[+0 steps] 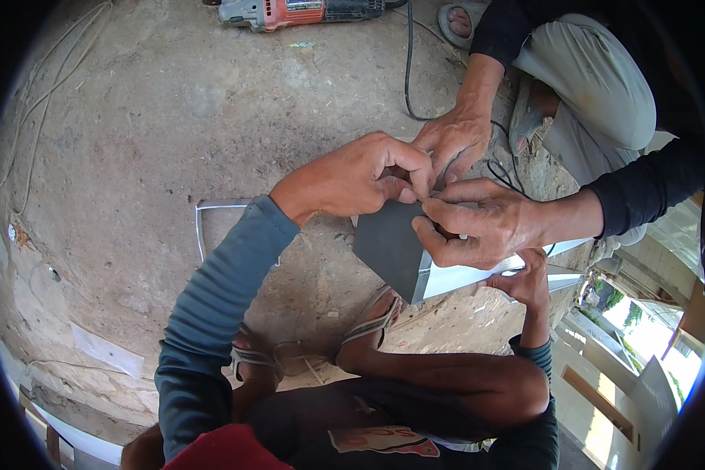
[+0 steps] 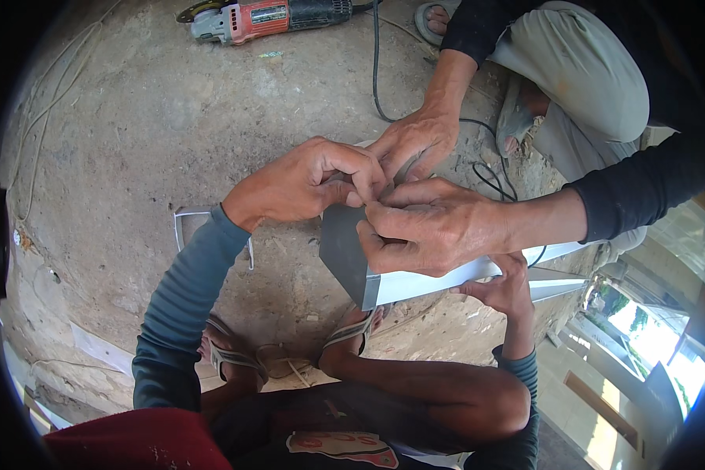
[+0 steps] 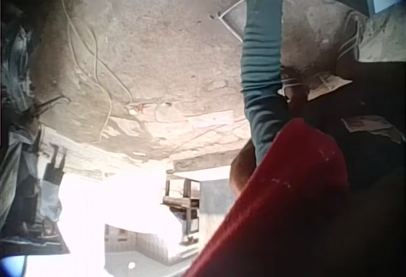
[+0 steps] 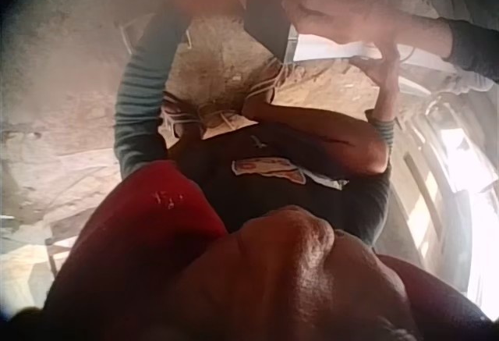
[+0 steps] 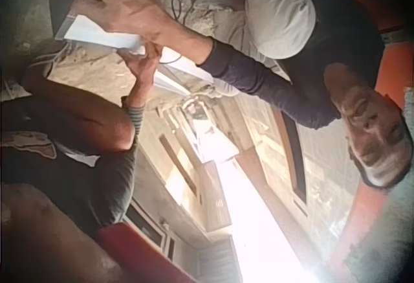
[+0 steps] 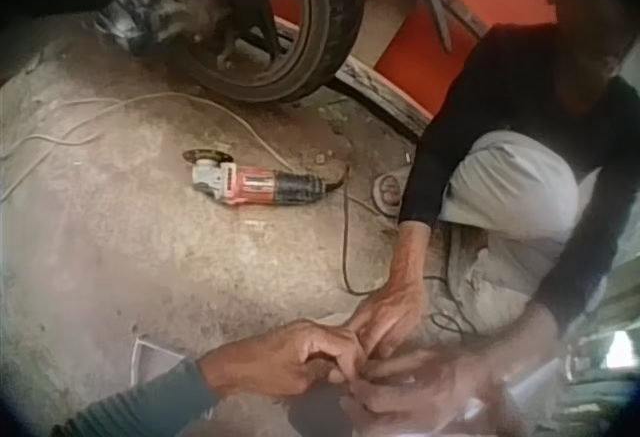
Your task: The person aligns an end cap against the end of a gutter channel, retrieves a bottle of adhesive from a nearby table, and helps glue and press the end cap onto the gutter by hand.
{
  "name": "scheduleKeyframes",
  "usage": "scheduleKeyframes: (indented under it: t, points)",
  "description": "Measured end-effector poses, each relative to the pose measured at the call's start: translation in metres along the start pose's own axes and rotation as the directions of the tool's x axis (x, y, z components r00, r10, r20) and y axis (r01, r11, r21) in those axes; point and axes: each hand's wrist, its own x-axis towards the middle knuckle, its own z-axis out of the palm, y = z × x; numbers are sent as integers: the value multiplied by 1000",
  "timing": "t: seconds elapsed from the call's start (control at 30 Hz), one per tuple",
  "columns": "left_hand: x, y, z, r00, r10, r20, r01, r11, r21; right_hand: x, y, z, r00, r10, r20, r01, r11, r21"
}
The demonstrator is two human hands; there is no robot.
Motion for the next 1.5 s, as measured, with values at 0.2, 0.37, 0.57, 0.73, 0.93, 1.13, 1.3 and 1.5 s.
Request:
scheduleKeyframes:
  t: [0.2,0.37,0.57,0.73,0.93,1.13,1.3,1.5]
  points:
    - [-8,9,2,1000,-5,-10,6,994,109,-2,1,-3,999,-21,-42,20,1000,-23]
    - [-12,14,11,992,108,-68,-90,969,229,-4,-5,-10,999,40,-20,-40,999,-11]
    - [-12,23,11,995,-37,-88,58,967,249,4,-11,3,999,-8,-41,10,999,37]
    - [0,16,10,995,-35,-97,43,996,74,1,-16,-5,999,30,-24,-29,999,40]
    - [12,26,-8,976,-208,58,205,977,55,3,-6,1,999,-23,-42,25,999,48]
    - [6,27,-3,984,-176,25,171,977,129,4,-15,-3,999,39,-6,-39,999,-3]
    - [-10,34,14,975,-184,-124,207,956,210,5,-17,0,999,29,-27,-30,999,-13]
    - [-54,39,32,979,-179,-101,204,893,401,7,-16,3,999,-13,-48,14,1000,14]
